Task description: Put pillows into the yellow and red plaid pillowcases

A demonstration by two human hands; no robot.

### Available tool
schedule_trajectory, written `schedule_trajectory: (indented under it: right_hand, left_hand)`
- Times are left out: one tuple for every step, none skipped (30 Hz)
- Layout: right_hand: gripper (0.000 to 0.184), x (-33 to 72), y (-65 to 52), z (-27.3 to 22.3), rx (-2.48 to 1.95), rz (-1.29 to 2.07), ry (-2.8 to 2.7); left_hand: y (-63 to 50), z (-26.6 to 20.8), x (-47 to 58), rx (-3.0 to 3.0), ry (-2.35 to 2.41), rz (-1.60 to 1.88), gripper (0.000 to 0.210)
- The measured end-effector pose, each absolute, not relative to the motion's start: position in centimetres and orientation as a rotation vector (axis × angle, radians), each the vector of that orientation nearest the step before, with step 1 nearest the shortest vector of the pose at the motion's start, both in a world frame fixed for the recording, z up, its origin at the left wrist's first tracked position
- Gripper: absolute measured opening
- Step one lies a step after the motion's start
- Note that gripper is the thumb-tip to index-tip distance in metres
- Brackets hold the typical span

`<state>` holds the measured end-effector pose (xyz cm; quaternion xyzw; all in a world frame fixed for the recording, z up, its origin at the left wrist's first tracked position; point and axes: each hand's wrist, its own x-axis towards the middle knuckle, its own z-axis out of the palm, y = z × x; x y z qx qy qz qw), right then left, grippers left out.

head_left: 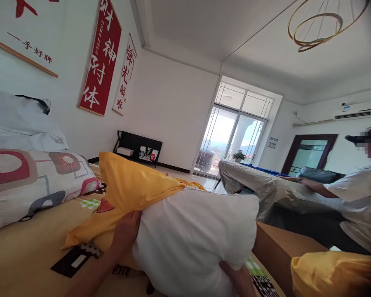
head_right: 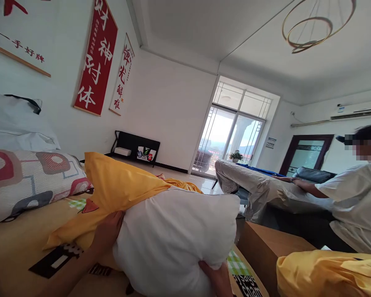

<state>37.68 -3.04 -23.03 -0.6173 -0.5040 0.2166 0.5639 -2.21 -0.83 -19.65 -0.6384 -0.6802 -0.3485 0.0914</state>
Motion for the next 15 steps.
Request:
schedule_trajectory:
  right_hand:
    - [0.058,35.7,-2.7,-21.6,-1.388,0.601,-1.149]
    - [0.062,33.9,-2.5,-20.3,-1.324,0.659,-1.097]
    - [0.066,32.4,-2.4,-19.0,-1.265,0.725,-1.06]
    - [0.069,31.3,-2.3,-18.1,-1.22,0.763,-1.042]
    - [0.069,30.7,-2.4,-17.4,-1.2,0.782,-1.043]
    - [0.068,30.4,-2.4,-17.0,-1.196,0.791,-1.065]
    - [0.066,30.4,-2.4,-17.0,-1.206,0.79,-1.096]
    - [0.063,30.7,-2.3,-17.1,-1.223,0.785,-1.125]
    - [0.062,31.2,-2.2,-17.4,-1.243,0.783,-1.138]
    - [0.063,31.7,-2.1,-17.8,-1.262,0.787,-1.137]
    - [0.065,32.4,-1.9,-18.2,-1.276,0.793,-1.135]
    - [0.066,33.0,-1.6,-18.6,-1.29,0.797,-1.142]
    - [0.067,33.7,-1.3,-19.0,-1.305,0.79,-1.165]
    - [0.067,34.5,-1.0,-19.3,-1.323,0.768,-1.198]
    - [0.067,35.3,-0.6,-19.6,-1.346,0.735,-1.237]
  left_hand:
    - [0.1,-18.9,-2.3,-1.952,-2.077,-0.993,0.029]
    - [0.9,-18.1,-2.5,-1.981,-2.116,-0.971,0.031]
    - [1.6,-17.4,-2.7,-1.991,-2.134,-0.963,0.033]
    - [2.0,-16.8,-2.8,-1.995,-2.133,-0.959,0.034]
    - [2.2,-16.6,-2.9,-2.01,-2.114,-0.953,0.033]
    - [2.1,-16.7,-2.9,-2.041,-2.086,-0.94,0.029]
    - [1.9,-17.1,-2.8,-2.084,-2.045,-0.923,0.024]
    - [1.7,-17.8,-2.6,-2.134,-1.993,-0.902,0.023]
    - [1.4,-18.5,-2.4,-2.179,-1.942,-0.881,0.026]
    - [1.1,-19.3,-2.1,-2.217,-1.899,-0.861,0.029]
    - [0.9,-19.9,-1.9,-2.243,-1.867,-0.842,0.031]
    - [0.7,-20.3,-1.6,-2.26,-1.848,-0.819,0.031]
    - [0.6,-20.4,-1.3,-2.269,-1.835,-0.792,0.03]
    - [0.4,-20.4,-1.1,-2.267,-1.825,-0.76,0.029]
    - [0.3,-20.1,-1.1,-2.26,-1.81,-0.72,0.028]
